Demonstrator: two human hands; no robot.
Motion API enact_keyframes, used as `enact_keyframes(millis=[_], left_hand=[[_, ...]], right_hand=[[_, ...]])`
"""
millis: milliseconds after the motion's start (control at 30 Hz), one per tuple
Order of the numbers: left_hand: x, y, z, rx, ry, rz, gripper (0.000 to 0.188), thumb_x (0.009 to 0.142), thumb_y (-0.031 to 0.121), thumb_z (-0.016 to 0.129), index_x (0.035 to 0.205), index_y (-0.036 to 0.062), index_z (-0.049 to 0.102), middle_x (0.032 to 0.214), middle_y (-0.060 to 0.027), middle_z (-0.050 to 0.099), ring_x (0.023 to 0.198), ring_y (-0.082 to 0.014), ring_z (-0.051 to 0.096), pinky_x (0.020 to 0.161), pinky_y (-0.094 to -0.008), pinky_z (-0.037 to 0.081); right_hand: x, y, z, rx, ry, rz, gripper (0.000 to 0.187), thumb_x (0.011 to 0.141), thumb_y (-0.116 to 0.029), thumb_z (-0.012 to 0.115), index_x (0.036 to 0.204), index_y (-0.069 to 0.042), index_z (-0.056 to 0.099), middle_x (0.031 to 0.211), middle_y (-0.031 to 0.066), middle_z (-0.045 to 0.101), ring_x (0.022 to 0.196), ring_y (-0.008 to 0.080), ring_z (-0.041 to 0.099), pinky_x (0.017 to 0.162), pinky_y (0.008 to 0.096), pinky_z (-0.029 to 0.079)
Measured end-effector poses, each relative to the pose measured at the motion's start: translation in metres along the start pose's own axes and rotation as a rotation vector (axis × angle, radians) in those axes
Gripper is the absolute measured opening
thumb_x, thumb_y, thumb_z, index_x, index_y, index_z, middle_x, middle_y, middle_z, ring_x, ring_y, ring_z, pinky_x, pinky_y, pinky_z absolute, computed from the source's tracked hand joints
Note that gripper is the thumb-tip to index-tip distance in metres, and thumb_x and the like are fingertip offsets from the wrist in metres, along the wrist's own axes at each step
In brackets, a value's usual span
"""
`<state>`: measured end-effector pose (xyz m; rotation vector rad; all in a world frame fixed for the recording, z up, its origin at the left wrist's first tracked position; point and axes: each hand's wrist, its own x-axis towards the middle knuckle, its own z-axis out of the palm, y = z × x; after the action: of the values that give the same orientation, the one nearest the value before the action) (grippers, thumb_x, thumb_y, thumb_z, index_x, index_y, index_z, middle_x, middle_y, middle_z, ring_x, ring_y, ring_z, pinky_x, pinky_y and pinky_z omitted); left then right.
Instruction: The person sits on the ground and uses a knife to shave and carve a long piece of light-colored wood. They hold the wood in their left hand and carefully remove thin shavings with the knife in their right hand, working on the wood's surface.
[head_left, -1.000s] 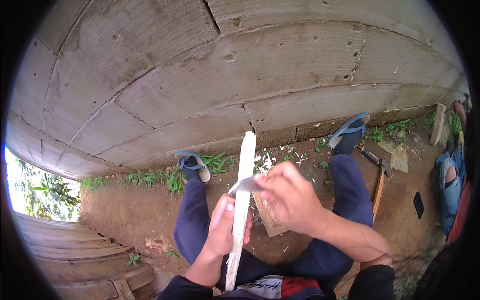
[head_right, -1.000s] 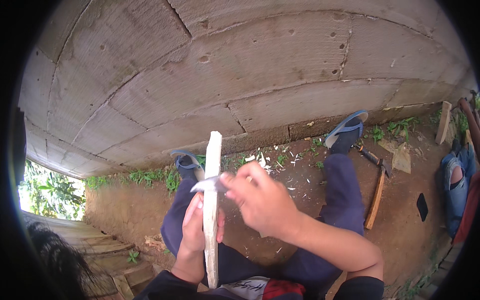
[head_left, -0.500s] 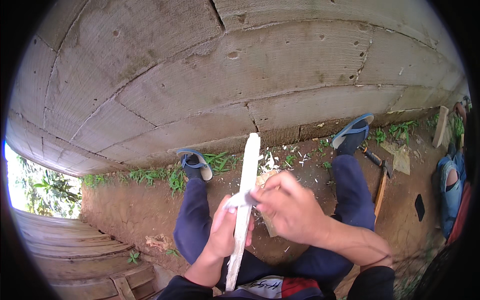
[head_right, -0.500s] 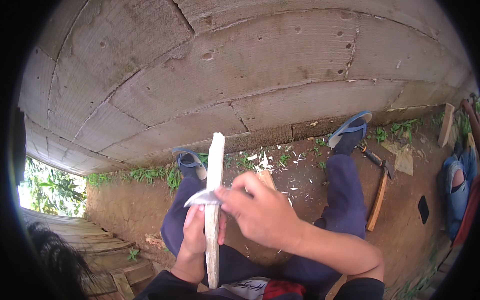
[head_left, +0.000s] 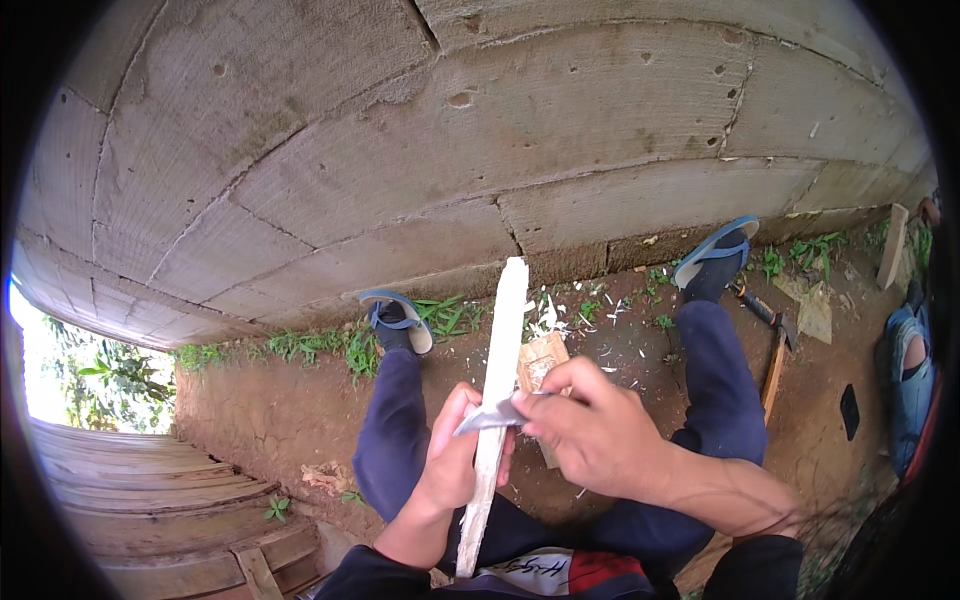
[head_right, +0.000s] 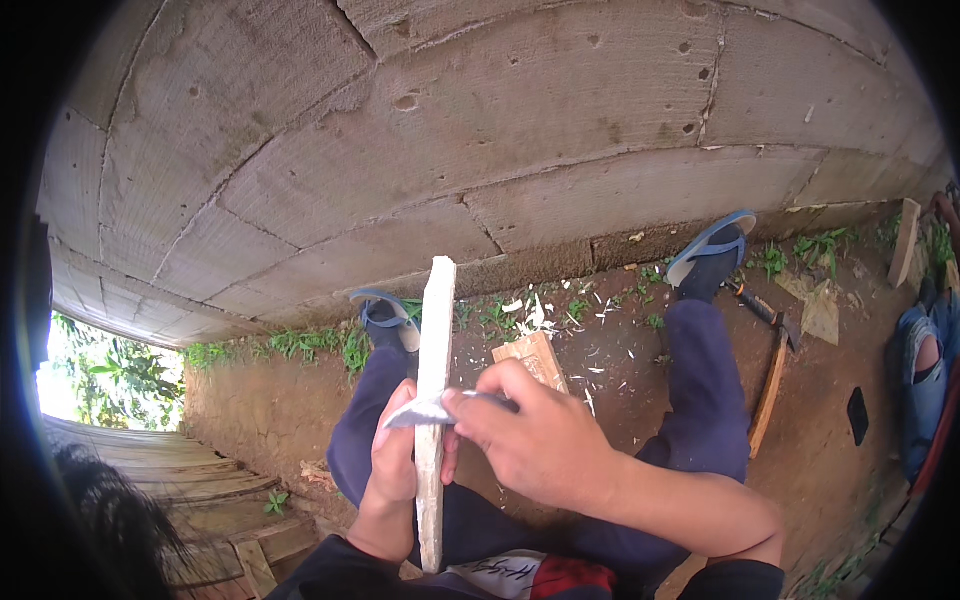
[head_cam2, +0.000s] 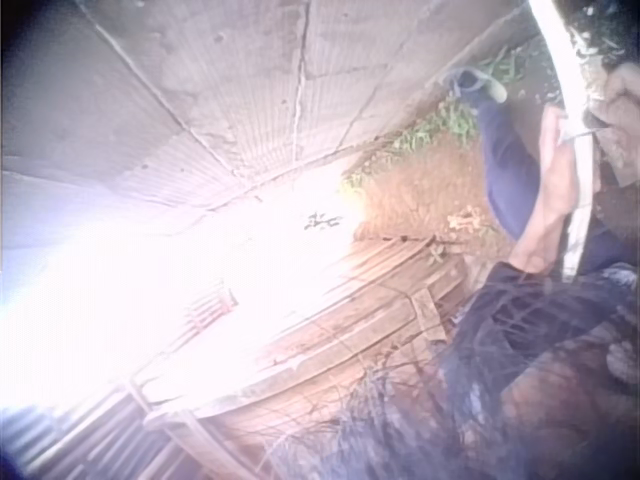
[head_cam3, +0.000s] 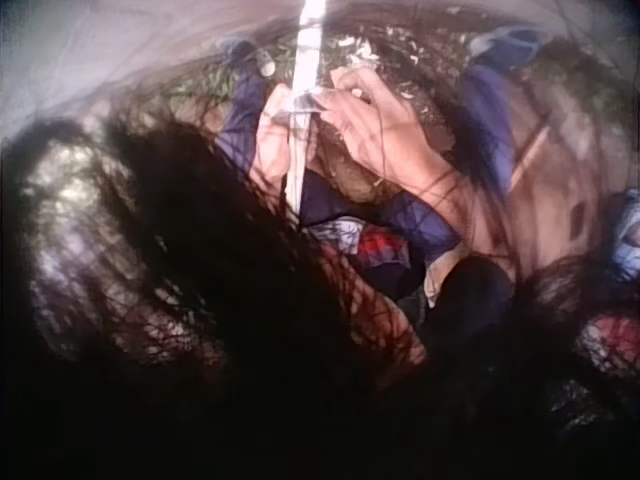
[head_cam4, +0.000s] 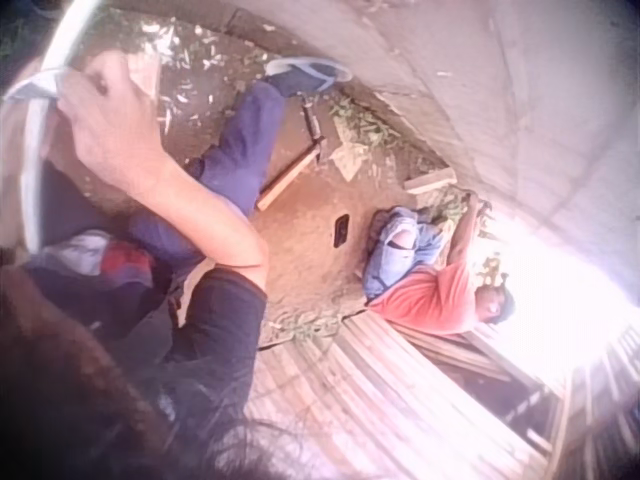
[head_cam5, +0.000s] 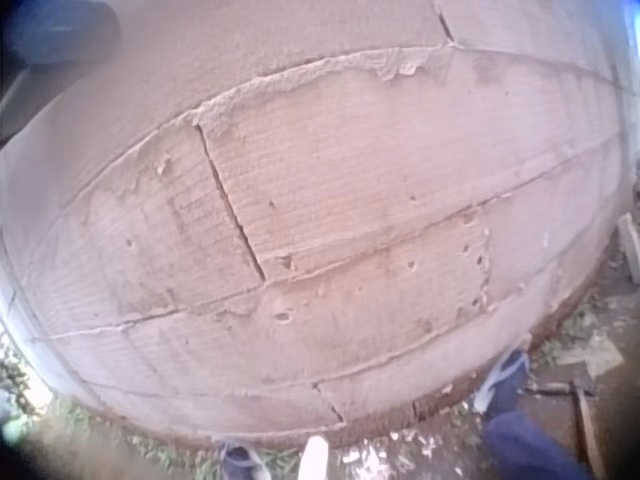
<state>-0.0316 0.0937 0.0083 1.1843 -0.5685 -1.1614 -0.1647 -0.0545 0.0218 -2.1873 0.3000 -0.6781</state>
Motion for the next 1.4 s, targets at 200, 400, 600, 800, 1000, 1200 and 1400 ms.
enact_keyframes(millis=[200,400,600,800,1000,1200,1400], left_hand=[[0.000,-0.002,0.000,-0.026,0.010,0.008,0.030,0.101,0.040,0.038,0.097,0.0106,0.036,0.075,-0.0120,0.054,0.048,-0.0160,0.052,0.042,-0.0269,0.044],[0.002,-0.006,0.001,-0.049,0.032,0.010,0.029,0.102,0.040,0.036,0.097,0.0112,0.035,0.074,-0.0123,0.054,0.046,-0.0162,0.052,0.041,-0.0269,0.044],[0.001,-0.003,0.000,-0.025,0.017,0.009,0.030,0.101,0.042,0.037,0.097,0.0116,0.034,0.074,-0.0132,0.054,0.046,-0.0168,0.052,0.041,-0.0270,0.044],[0.002,-0.005,-0.003,-0.011,0.022,0.028,0.032,0.101,0.043,0.036,0.097,0.0112,0.034,0.075,-0.0131,0.054,0.046,-0.0169,0.052,0.041,-0.0273,0.044],[0.003,-0.004,-0.002,-0.022,-0.005,-0.008,0.028,0.102,0.039,0.036,0.097,0.0121,0.034,0.075,-0.0118,0.054,0.046,-0.0166,0.052,0.041,-0.0274,0.045],[0.003,-0.008,-0.002,-0.035,-0.008,0.002,0.026,0.102,0.038,0.037,0.097,0.0126,0.034,0.076,-0.0123,0.054,0.046,-0.0168,0.051,0.041,-0.0270,0.044],[0.004,-0.008,0.004,-0.051,0.055,0.001,0.029,0.101,0.037,0.035,0.098,0.0083,0.039,0.071,-0.0145,0.053,0.042,-0.0180,0.050,0.038,-0.0262,0.042]], right_hand=[[0.003,0.007,-0.004,-0.007,0.072,0.040,0.027,0.083,-0.013,0.068,0.109,-0.010,0.063,0.092,0.0079,0.054,0.066,0.0238,0.063,0.053,0.0360,0.053],[0.006,0.017,-0.003,-0.005,0.115,0.052,0.025,0.085,-0.012,0.067,0.109,-0.007,0.062,0.091,0.0097,0.054,0.067,0.0261,0.063,0.056,0.0357,0.052],[0.007,0.020,-0.004,0.020,0.101,0.012,0.024,0.086,-0.012,0.066,0.109,-0.007,0.062,0.091,0.0102,0.053,0.067,0.0270,0.062,0.057,0.0357,0.052],[0.002,0.005,-0.003,-0.030,0.002,0.027,0.026,0.086,-0.012,0.065,0.112,-0.009,0.062,0.093,0.0095,0.053,0.069,0.0282,0.063,0.056,0.0374,0.054],[-0.008,-0.004,0.003,-0.004,-0.059,-0.006,0.026,0.087,-0.012,0.062,0.113,-0.008,0.059,0.091,0.0094,0.052,0.067,0.0283,0.064,0.054,0.0380,0.054],[-0.004,0.002,0.001,-0.018,0.009,0.049,0.022,0.087,-0.012,0.063,0.109,-0.008,0.061,0.093,0.0099,0.052,0.067,0.0289,0.062,0.055,0.0387,0.053],[0.002,0.019,-0.002,0.037,0.077,0.067,0.022,0.089,-0.011,0.060,0.110,-0.004,0.059,0.094,0.0112,0.052,0.076,0.0293,0.061,0.064,0.0377,0.052]])
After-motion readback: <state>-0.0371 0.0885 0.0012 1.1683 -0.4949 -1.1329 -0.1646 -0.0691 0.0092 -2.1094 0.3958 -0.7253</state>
